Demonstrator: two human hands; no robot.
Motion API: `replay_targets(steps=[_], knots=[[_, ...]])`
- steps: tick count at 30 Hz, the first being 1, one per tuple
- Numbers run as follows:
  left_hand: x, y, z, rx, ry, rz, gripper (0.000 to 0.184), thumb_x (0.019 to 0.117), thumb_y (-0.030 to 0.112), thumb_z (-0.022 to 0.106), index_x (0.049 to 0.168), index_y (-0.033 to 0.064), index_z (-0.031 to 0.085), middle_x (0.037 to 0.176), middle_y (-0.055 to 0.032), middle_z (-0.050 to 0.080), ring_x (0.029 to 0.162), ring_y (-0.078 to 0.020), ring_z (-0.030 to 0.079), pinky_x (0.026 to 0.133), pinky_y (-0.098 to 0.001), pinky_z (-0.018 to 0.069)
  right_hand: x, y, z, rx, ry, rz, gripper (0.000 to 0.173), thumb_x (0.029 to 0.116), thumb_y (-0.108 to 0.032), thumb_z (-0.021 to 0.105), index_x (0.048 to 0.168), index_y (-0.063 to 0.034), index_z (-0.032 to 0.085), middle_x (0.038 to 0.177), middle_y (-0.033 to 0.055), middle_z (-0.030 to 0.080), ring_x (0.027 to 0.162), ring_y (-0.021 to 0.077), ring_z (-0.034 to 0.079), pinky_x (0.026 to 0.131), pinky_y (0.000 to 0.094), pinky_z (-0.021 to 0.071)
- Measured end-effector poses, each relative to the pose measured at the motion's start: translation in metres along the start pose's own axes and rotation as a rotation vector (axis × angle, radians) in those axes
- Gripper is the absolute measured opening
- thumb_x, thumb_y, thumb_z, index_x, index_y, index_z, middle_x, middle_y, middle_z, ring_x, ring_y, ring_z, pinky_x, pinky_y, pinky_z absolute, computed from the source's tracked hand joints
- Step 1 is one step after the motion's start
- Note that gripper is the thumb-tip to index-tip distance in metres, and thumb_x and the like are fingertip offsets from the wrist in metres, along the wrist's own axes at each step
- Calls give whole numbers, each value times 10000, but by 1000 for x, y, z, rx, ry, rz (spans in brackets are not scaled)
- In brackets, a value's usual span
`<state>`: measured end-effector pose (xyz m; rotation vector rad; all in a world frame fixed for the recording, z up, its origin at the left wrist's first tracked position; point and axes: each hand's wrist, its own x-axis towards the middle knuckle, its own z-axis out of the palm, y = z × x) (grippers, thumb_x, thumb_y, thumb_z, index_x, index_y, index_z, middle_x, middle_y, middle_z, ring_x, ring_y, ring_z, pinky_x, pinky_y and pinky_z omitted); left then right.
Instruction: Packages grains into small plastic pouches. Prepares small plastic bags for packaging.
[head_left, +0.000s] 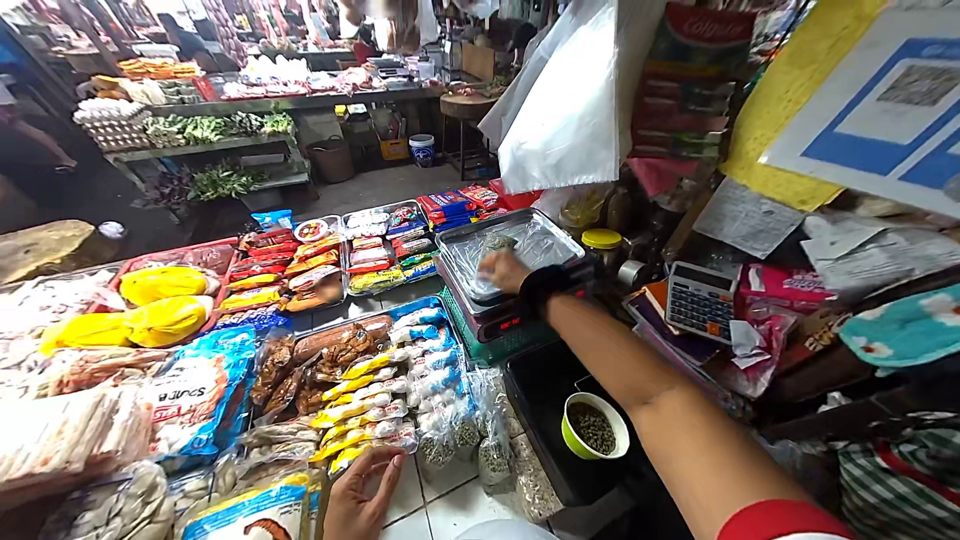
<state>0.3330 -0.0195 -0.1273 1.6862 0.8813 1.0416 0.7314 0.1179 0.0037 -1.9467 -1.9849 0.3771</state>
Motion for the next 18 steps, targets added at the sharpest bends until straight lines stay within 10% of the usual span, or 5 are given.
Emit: replay_targets(steps=[6, 11, 14, 18], knots=[[61, 45, 14, 25, 27, 231, 465, 883, 321, 762, 1233, 25, 684, 1254, -95, 697, 1181, -195, 662, 991, -384, 570, -23, -36, -124, 443, 406, -56, 228, 1008, -155, 648, 1091, 46, 717, 915, 138, 743, 761, 168, 732, 778, 362, 629], [117, 99, 65, 26, -20, 287, 894, 776, 439, 855, 1433, -63, 515, 1437, -203, 573, 1346, -234, 551, 1118, -411, 473, -88, -104, -131, 586, 354, -334, 150, 1004, -97, 632, 1011, 38, 698, 837, 47, 749, 700, 113, 742, 693, 300, 661], [123, 112, 99, -17, -162, 170, 849, 707, 441, 907, 1337, -26, 581, 1205, -100, 703, 1119, -116, 671, 1004, -326, 552, -133, -135, -106, 652, 278, -398, 101, 991, -47, 638, 1020, 33, 692, 829, 44, 749, 657, 99, 730, 630, 265, 651], [101, 98, 104, -304, -536, 130, 360, 863, 119, 761, 1180, -25, 671, 955, -36, 742, 831, -66, 705, 791, -269, 602, -170, -141, -88, 577, 279, -436, 81, 987, -63, 651, 995, 1, 701, 781, 11, 732, 626, 60, 703, 587, 213, 623]])
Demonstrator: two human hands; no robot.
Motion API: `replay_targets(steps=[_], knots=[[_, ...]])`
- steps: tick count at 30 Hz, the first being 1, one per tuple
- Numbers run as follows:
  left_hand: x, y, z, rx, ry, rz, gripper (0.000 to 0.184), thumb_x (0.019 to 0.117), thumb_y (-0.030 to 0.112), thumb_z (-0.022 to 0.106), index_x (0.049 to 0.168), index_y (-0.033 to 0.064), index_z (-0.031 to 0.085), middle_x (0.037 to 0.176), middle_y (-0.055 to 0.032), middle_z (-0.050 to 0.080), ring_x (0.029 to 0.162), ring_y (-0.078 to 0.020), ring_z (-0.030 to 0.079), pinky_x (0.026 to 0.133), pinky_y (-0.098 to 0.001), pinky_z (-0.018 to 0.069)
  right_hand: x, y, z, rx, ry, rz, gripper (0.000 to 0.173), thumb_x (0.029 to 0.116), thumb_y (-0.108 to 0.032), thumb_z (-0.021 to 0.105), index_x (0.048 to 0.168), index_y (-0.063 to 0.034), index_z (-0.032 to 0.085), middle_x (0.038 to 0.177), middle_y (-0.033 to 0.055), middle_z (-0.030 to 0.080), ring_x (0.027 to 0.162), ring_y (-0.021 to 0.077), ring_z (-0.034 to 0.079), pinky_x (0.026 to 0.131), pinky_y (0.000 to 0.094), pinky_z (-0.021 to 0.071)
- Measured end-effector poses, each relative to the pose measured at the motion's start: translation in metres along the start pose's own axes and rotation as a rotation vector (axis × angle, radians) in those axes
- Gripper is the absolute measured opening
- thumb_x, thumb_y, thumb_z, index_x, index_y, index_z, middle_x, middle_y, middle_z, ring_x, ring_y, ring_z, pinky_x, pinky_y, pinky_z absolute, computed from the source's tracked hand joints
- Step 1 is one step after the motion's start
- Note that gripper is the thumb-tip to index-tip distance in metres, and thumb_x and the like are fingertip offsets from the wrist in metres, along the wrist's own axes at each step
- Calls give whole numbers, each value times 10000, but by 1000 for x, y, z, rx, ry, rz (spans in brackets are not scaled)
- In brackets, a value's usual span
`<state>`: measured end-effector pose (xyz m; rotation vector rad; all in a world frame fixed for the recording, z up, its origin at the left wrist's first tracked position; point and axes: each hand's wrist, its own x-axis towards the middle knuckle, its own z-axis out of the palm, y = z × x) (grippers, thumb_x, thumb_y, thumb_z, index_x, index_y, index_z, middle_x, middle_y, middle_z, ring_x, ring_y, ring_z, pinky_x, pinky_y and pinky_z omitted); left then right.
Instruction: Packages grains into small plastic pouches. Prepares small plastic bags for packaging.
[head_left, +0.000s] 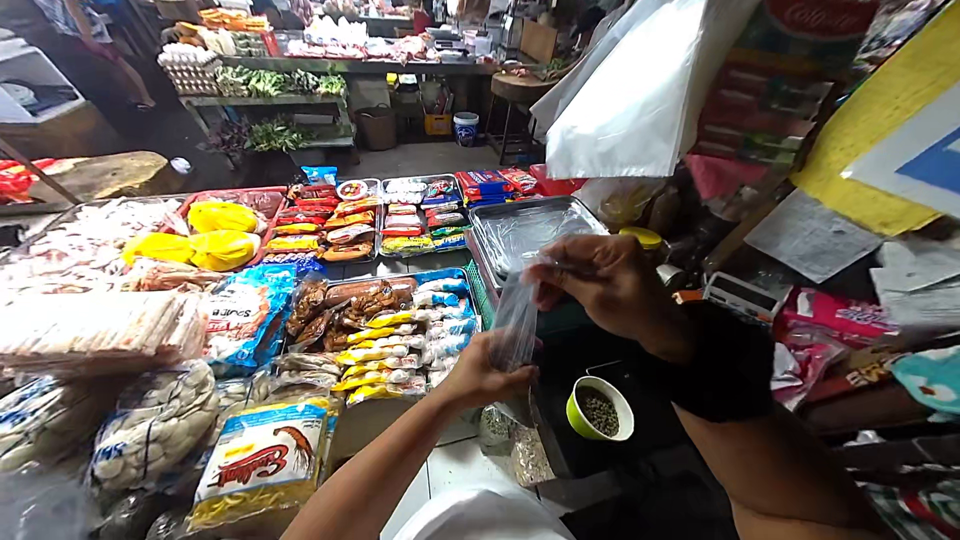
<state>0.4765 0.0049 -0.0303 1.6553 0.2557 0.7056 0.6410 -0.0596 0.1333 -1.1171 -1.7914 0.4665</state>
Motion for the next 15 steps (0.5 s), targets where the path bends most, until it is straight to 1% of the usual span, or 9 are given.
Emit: replay_targets(steps=[2, 3, 5, 6, 8, 10, 12, 13, 15], knots=[[-13, -11, -6, -66, -116, 52, 220, 879, 86, 745, 1074, -6, 705, 950, -18, 746, 839, -54, 701, 795, -264, 600, -12, 3, -3, 2, -1, -15, 81, 983, -52, 652, 993, 7, 707, 809, 18, 737, 652, 72, 713, 603, 229, 637], [-18, -14, -10, -83, -157, 50, 205, 862, 88, 756, 1046, 5, 715, 958, -19, 754, 860, -60, 709, 813, -274, 603, -17, 4, -5, 9, 2, -6, 79, 984, -48, 652, 994, 10, 706, 819, 21, 740, 658, 77, 719, 605, 234, 642], [-27, -16, -17, -99, -208, 23, 240, 827, 90, 789, 1041, 11, 714, 978, -20, 763, 902, -69, 721, 854, -285, 604, -23, 3, -7, 28, 16, 21, 69, 982, -39, 650, 994, 4, 703, 823, 14, 743, 664, 78, 725, 612, 234, 645], [-30, -15, -19, -96, -213, 15, 242, 812, 83, 800, 1027, 19, 711, 960, -7, 762, 892, -60, 719, 848, -276, 604, -26, 2, -7, 42, 23, 27, 68, 983, -40, 651, 992, 2, 703, 824, 14, 744, 662, 83, 726, 610, 237, 646], [-33, -10, -18, -43, -200, 4, 206, 796, 83, 797, 975, 43, 703, 891, 34, 737, 831, -17, 695, 792, -239, 595, -32, 2, -7, 75, 29, 28, 69, 984, -42, 649, 990, -3, 706, 832, 13, 746, 665, 93, 727, 613, 246, 650], [-33, -5, -15, 29, -190, 8, 148, 824, 85, 765, 947, 38, 696, 851, 37, 717, 792, 2, 673, 756, -224, 581, -38, 1, -8, 118, 20, 26, 75, 988, -48, 646, 992, -8, 709, 845, 24, 752, 676, 115, 733, 623, 270, 656], [-31, 1, -13, 119, -205, -29, 102, 882, 105, 705, 956, 35, 698, 850, 36, 706, 787, 22, 656, 755, -202, 565, -46, 1, -10, 115, 7, 33, 85, 985, -67, 652, 984, -14, 718, 836, 27, 752, 684, 120, 734, 636, 277, 658], [-29, 4, -12, 165, -240, -63, 114, 923, 124, 666, 982, 35, 706, 867, 30, 704, 797, 27, 648, 766, -196, 554, -50, 1, -12, 90, 2, 35, 92, 985, -81, 657, 979, -18, 723, 829, 24, 751, 684, 115, 733, 640, 273, 656], [-25, 6, -10, 227, -323, -134, 141, 970, 147, 626, 1006, 49, 720, 890, 28, 706, 819, 34, 636, 788, -197, 536, -61, 5, -16, 23, 2, 48, 107, 990, -104, 652, 971, -26, 724, 817, 8, 743, 686, 95, 725, 647, 251, 649]])
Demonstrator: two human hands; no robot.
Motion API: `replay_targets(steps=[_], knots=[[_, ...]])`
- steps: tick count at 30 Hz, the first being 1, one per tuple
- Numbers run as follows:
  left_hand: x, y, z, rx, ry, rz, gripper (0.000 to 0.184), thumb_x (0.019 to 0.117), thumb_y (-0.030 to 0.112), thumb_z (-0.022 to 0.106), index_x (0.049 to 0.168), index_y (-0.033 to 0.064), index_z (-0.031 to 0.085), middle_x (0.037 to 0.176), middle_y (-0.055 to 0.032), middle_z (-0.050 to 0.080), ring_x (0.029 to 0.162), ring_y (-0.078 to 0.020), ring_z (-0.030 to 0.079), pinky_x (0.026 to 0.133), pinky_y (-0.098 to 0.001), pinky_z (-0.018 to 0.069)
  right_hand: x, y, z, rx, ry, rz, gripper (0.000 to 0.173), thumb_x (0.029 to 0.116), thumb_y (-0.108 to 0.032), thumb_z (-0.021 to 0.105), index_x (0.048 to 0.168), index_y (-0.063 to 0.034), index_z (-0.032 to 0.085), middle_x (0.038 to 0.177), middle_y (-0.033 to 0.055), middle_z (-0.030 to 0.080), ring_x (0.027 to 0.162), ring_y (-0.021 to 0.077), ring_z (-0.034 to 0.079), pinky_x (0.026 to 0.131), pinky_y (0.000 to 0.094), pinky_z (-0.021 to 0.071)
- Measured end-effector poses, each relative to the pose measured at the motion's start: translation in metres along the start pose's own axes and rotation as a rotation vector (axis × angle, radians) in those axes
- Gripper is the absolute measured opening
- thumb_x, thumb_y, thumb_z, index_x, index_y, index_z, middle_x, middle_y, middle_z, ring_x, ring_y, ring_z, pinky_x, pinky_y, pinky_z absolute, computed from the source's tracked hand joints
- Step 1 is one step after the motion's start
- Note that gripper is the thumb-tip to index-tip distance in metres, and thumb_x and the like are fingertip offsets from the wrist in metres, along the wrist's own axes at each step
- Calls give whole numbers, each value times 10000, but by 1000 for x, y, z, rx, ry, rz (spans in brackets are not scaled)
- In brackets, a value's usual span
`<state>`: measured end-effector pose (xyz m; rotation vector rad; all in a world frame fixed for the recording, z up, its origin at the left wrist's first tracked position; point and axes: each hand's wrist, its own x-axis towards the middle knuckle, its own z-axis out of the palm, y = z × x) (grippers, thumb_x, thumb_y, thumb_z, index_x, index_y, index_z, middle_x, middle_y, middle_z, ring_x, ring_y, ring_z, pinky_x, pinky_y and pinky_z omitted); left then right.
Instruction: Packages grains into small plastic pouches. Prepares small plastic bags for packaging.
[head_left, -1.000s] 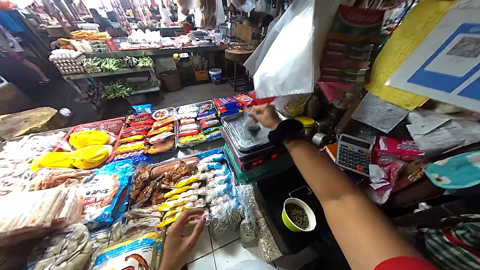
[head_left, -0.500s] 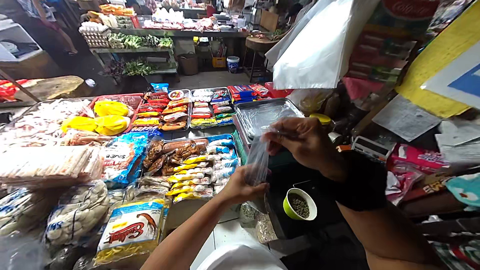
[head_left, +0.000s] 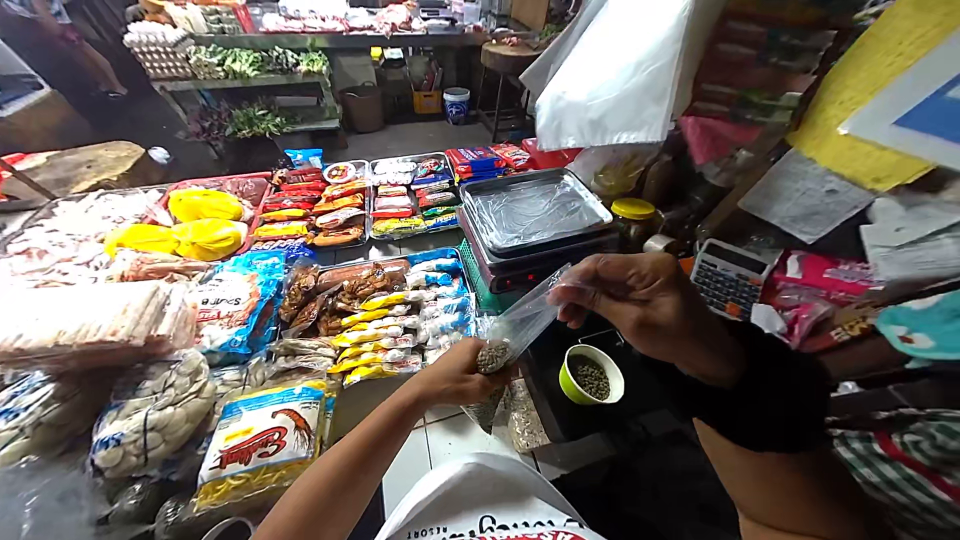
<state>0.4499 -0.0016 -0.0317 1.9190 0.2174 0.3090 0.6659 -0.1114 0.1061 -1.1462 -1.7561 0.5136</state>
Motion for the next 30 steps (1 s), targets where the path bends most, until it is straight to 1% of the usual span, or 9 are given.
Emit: replay_targets(steps=[6, 10, 13, 15, 17, 20, 22, 25, 30], knots=[[24, -13, 8, -136, -163, 37, 136, 932, 82, 616, 1021, 42, 710, 939, 38, 728, 866, 9, 660, 820, -234, 559, -43, 18, -22, -63, 61, 167, 121, 998, -115, 638, 977, -32, 722, 834, 7, 748, 720, 86, 731, 693, 251, 647], [38, -13, 15, -266, -247, 33, 163, 955, 70, 658, 1105, 23, 615, 885, 34, 714, 820, -48, 699, 798, -253, 598, -76, 39, -31, -64, 152, 259, 99, 989, -69, 642, 964, -7, 715, 830, 18, 750, 730, 91, 738, 727, 256, 650], [48, -11, 16, -177, -157, -4, 383, 846, 369, 821, 1020, 70, 656, 766, 95, 665, 660, 21, 620, 628, -183, 538, -99, 59, -35, 5, 214, 372, 108, 1002, -62, 626, 977, 7, 705, 849, 34, 756, 752, 116, 749, 753, 281, 655], [54, -6, 14, 45, -98, 3, 628, 756, 642, 793, 966, 64, 667, 732, 98, 624, 634, 42, 577, 602, -182, 509, -114, 75, -33, 31, 237, 459, 117, 1004, -79, 623, 986, 3, 703, 862, 26, 756, 764, 103, 746, 767, 284, 651], [60, 9, 10, 319, -127, -57, 788, 724, 728, 760, 1062, 27, 632, 749, -16, 617, 646, -109, 583, 620, -343, 520, -130, 91, -27, -63, 215, 529, 163, 1001, -137, 632, 993, 0, 721, 888, 26, 749, 786, 68, 722, 779, 259, 622], [71, 45, 11, 579, -197, -238, 822, 700, 572, 884, 1235, 25, 585, 882, -182, 670, 831, -377, 661, 784, -606, 523, -149, 105, -12, -328, 142, 562, 219, 971, -233, 669, 996, -38, 765, 937, 73, 742, 888, 149, 686, 839, 347, 557], [78, 60, 10, 694, -233, -238, 769, 740, 594, 845, 1175, 5, 609, 880, -195, 666, 859, -397, 662, 797, -620, 506, -157, 110, 0, -421, 135, 523, 213, 927, -241, 723, 956, -37, 777, 940, 101, 751, 974, 267, 661, 912, 448, 498], [89, 74, 11, 826, -298, -230, 714, 871, 688, 657, 1048, -4, 629, 844, -190, 651, 856, -390, 660, 786, -600, 495, -161, 113, 10, -487, 121, 474, 210, 857, -227, 783, 940, -35, 775, 986, 114, 750, 1009, 315, 644, 930, 469, 485], [107, 87, 23, 987, -393, -252, 745, 1028, 671, 328, 1002, -4, 640, 893, -204, 663, 932, -406, 672, 801, -596, 499, -158, 99, 5, -476, 5, 501, 519, 768, -322, 865, 1171, -19, 743, 1066, 140, 740, 1024, 326, 655, 961, 490, 491]])
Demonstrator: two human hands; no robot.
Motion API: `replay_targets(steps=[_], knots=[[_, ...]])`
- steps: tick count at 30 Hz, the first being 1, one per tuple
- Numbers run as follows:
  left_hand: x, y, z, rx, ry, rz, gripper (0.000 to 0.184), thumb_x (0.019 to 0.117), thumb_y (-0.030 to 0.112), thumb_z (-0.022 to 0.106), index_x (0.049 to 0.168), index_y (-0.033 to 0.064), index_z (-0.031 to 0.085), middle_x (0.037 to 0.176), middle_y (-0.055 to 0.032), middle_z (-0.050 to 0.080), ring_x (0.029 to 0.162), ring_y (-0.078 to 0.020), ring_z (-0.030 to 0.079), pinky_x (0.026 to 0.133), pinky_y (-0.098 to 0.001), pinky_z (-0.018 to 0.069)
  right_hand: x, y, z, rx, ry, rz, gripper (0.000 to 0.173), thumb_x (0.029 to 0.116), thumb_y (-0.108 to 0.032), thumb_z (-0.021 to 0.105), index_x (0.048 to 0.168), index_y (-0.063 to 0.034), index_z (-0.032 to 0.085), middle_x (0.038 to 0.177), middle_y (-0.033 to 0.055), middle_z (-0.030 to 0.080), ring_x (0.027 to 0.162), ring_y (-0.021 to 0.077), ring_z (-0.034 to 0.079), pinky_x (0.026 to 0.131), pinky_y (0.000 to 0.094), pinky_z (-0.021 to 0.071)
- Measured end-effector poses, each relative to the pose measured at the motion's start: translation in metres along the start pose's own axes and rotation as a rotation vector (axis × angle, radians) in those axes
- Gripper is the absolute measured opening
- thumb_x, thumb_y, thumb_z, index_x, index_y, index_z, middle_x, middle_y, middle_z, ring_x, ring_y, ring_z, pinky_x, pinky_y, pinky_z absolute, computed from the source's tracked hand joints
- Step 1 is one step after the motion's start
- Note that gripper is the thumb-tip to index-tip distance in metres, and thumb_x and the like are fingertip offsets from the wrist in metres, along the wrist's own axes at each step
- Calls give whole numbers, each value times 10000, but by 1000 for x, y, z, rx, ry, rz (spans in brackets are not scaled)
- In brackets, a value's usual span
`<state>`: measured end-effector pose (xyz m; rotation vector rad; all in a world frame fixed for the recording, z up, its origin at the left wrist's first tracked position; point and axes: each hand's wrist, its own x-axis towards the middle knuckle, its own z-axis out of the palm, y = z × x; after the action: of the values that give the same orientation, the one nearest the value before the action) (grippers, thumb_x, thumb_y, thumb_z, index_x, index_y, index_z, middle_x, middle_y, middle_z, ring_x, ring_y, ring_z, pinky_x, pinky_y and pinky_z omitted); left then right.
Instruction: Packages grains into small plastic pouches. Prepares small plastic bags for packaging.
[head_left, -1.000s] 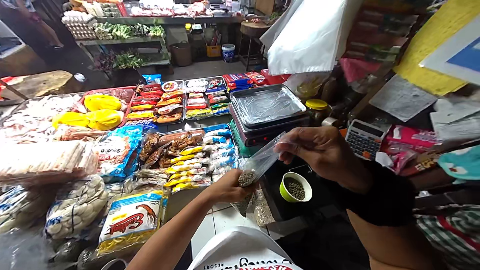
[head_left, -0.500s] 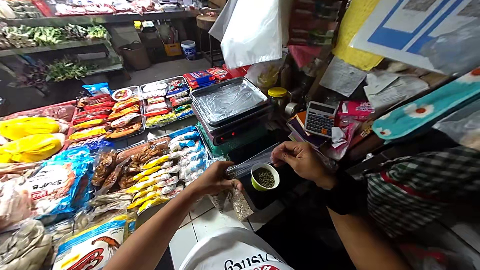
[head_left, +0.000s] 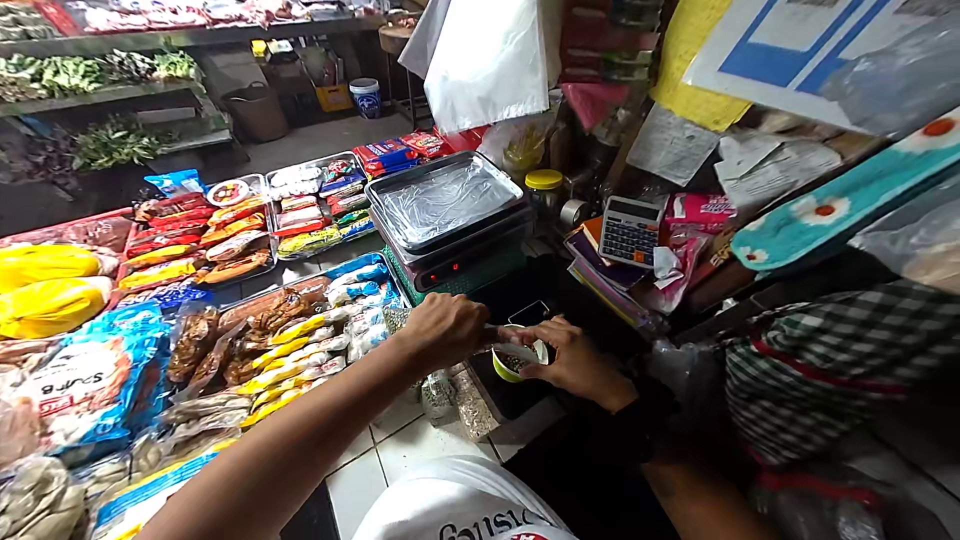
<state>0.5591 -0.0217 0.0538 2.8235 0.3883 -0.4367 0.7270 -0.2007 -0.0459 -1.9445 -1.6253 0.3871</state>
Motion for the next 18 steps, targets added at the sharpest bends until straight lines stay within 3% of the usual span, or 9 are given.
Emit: replay_targets(steps=[3, 6, 9, 13, 16, 18], knots=[[5, 10, -8, 43, -3, 7, 763, 1045, 656, 254, 959, 7, 647, 885, -189, 667, 923, -390, 674, 792, -576, 500, -1, -5, -7, -2, -90, 27, 664, 779, -358, 860, 1320, -19, 679, 1124, 125, 739, 1018, 297, 656, 977, 480, 484], [10, 19, -18, 60, 1, 0, 764, 1049, 650, 246, 942, 18, 661, 881, -181, 673, 926, -379, 678, 793, -569, 503, -1, -4, -9, 19, -45, 28, 559, 839, -338, 821, 1275, -7, 707, 1069, 123, 751, 952, 267, 684, 943, 461, 517], [12, 28, -29, 70, 5, -13, 736, 1055, 641, 253, 905, 48, 662, 851, -155, 655, 895, -349, 666, 772, -542, 491, -1, 1, -10, 36, 6, -6, 486, 850, -321, 807, 1212, -4, 736, 959, 113, 748, 804, 204, 675, 800, 387, 556], [18, 39, -39, 132, -16, -6, 605, 1105, 497, 296, 915, 58, 667, 881, -150, 661, 902, -349, 665, 754, -547, 492, 3, -1, -9, 89, -3, -15, 396, 844, -226, 809, 1163, 3, 749, 885, 113, 732, 696, 143, 633, 688, 299, 539], [20, 46, -42, 151, -43, -1, 516, 1104, 426, 359, 901, 65, 665, 886, -139, 659, 894, -339, 660, 734, -546, 487, 6, -7, -10, 109, -37, 18, 454, 799, -271, 852, 1142, 6, 746, 872, 96, 723, 674, 109, 611, 659, 275, 522], [20, 47, -42, 131, -48, 9, 585, 1099, 495, 327, 897, 60, 662, 879, -137, 654, 889, -335, 655, 743, -540, 481, 6, -8, -12, 114, -20, 11, 494, 747, -327, 883, 1090, 2, 747, 814, 59, 704, 634, 63, 573, 616, 237, 491]])
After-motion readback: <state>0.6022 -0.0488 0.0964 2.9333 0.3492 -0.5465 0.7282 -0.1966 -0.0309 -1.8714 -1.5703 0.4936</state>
